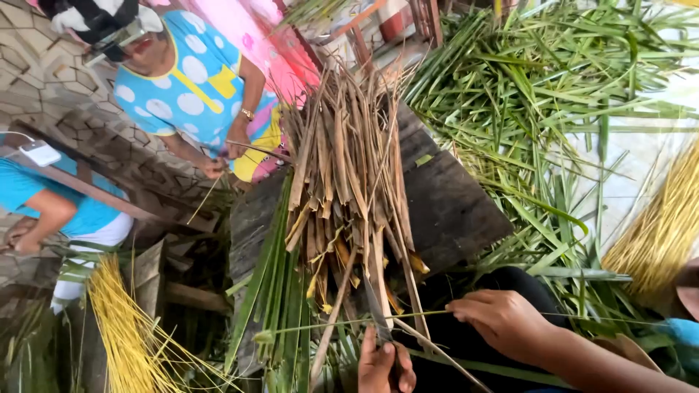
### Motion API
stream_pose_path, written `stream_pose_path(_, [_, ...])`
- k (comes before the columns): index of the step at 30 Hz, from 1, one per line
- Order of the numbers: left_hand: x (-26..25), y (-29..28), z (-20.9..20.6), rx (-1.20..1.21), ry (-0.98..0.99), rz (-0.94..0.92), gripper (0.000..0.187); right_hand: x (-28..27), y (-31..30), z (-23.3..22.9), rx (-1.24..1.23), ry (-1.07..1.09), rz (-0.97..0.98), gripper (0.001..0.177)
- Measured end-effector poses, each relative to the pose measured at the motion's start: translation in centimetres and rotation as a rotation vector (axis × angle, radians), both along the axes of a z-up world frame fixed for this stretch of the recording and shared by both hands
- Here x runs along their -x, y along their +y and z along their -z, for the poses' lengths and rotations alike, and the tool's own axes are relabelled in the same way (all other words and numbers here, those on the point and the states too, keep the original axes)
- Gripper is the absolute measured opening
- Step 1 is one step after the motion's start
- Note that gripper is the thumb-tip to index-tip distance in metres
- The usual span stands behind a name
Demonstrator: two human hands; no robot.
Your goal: Stripping the leafy material from palm frond ribs using a knife to prepare them for broom making
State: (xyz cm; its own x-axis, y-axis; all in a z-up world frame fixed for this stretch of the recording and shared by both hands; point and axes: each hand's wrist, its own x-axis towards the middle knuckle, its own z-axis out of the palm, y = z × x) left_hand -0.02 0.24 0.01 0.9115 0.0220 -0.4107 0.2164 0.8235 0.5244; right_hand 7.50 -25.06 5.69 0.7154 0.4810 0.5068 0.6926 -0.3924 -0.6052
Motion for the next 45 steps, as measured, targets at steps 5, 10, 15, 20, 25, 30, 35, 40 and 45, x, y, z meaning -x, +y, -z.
stream_pose_path(5, [-0.8, 0.4, -0.2, 0.028, -0.092, 0.083, 0.044, -0.4, 0.0, 0.5, 0.017, -0.020, -0.015, 0.024])
stream_pose_path(10, [-0.2, 0.0, -1.4, -0.012, -0.128, 0.098, 0.040, 0.7, 0.5, -2.9, 0.066, -0.143, 0.022, 0.021])
stream_pose_path(15, [0.2, 0.9, -1.6, -0.069, -0.259, 0.139, 0.045, 1.7, 0.6, -4.3, 0.095, -0.167, -0.109, 0.020])
stream_pose_path(20, [0.7, 0.4, -3.2, 0.103, -0.421, 0.271, 0.051, 2.9, -0.3, -5.2, 0.111, -0.178, -0.137, 0.014])
stream_pose_path(25, [1.1, -2.1, -6.1, 0.016, -0.176, 0.108, 0.046, 4.1, -0.9, -6.3, 0.103, -0.082, -0.041, 0.014])
stream_pose_path(30, [0.3, -3.2, -8.4, -0.184, -0.079, -0.015, 0.046, 5.3, -1.5, -6.6, 0.130, 0.041, -0.012, 0.015])
stream_pose_path(35, [0.6, -2.0, -6.1, -0.058, -0.244, -0.012, 0.024, 5.2, -2.6, -7.3, 0.081, 0.090, 0.123, 0.015])
stream_pose_path(40, [1.8, -5.7, -9.2, -0.149, -0.205, 0.105, 0.020, 4.9, -2.3, -6.1, 0.056, 0.236, 0.097, 0.017])
stream_pose_path(45, [2.8, -8.5, -10.4, -0.190, -0.184, 0.443, 0.046, 5.2, -1.3, -6.1, 0.017, 0.167, 0.005, 0.013])
